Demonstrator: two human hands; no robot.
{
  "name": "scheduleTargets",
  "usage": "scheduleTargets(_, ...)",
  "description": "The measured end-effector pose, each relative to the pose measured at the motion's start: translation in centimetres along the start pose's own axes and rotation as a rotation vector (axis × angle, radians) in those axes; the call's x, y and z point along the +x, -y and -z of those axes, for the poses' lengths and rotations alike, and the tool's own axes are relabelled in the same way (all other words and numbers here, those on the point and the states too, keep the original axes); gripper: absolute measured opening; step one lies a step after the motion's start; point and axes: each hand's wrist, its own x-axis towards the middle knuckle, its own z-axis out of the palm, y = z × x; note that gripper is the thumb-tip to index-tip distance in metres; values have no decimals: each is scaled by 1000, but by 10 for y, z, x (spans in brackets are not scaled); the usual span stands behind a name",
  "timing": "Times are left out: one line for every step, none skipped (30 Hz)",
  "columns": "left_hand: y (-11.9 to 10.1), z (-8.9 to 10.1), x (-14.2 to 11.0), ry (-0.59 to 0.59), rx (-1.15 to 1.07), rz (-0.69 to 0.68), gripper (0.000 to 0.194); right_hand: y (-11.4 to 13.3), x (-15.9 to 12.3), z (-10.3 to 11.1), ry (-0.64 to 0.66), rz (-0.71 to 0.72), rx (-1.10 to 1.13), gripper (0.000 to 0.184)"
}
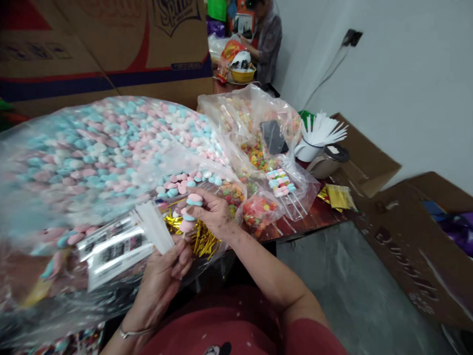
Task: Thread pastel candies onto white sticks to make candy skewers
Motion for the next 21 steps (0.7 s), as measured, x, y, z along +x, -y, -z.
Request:
scheduleTargets(-2, 0, 0, 12, 16, -13, 38, 3, -1, 0, 7, -3, 36, 57)
scheduleTargets(-3, -1, -1, 25, 34, -28, 37, 6, -1, -1, 14, -1, 75, 60)
scheduleTargets(-4, -1, -1, 37, 50, -43, 36, 9, -2, -1, 18, 4, 108, 62)
scheduleTargets(-5, -1, -1, 47, 63, -54, 35, 13, -3, -2, 15, 10, 128, 62)
scheduleTargets(-5, -1, -1, 58, 74, -61, 34, 15, -4, -2, 9, 17, 133, 59)
scheduleTargets(-5, -1, -1, 65, 83, -62, 33, 18, -5, -2, 0, 23, 124, 55)
scheduleTargets(-4, 0, -1, 68, 88, -58, 32, 19, -6, -2, -8, 25, 105, 51)
scheduleTargets(-2, 0, -1, 71, 90, -53, 32, 20, -8, -2, -15, 24, 84, 47)
scheduleTargets(-1, 1, 0, 73, 89, -47, 32, 20, -9, -2, -17, 21, 66, 44)
scheduleTargets(1, 1, -1, 73, 89, -41, 32, 19, -10, -2, -17, 11, 58, 43)
scheduleTargets(3, 0, -1, 69, 86, -37, 33, 18, -11, -1, -17, -2, 60, 43)
scheduleTargets(5, -1, -1, 61, 83, -35, 33, 17, -12, -1, -18, -16, 68, 43)
scheduleTargets(6, -3, -2, 50, 78, -34, 34, 16, -13, -2, -23, -27, 81, 43)
scheduleTargets(7, -5, -2, 41, 76, -31, 35, 15, -15, -2, -31, -35, 93, 43)
scheduleTargets(8, -8, -3, 35, 76, -30, 36, 15, -16, -3, -44, -39, 103, 44)
scheduleTargets(8, -12, -5, 40, 80, -31, 37, 16, -16, -4, -60, -40, 105, 46)
scheduleTargets(7, -15, -6, 55, 89, -30, 38, 19, -17, -4, -73, -36, 98, 47)
scheduleTargets(5, -17, -6, 79, 104, -29, 38, 24, -17, -4, -86, -23, 83, 48)
scheduleTargets(3, -19, -7, 103, 121, -29, 39, 32, -17, -3, -97, -3, 58, 49)
scheduleTargets(1, -20, -7, 121, 139, -30, 41, 42, -16, 0, -107, 23, 24, 49)
scheduleTargets(-2, -19, -6, 128, 154, -32, 42, 55, -16, 4, -127, 61, -20, 47)
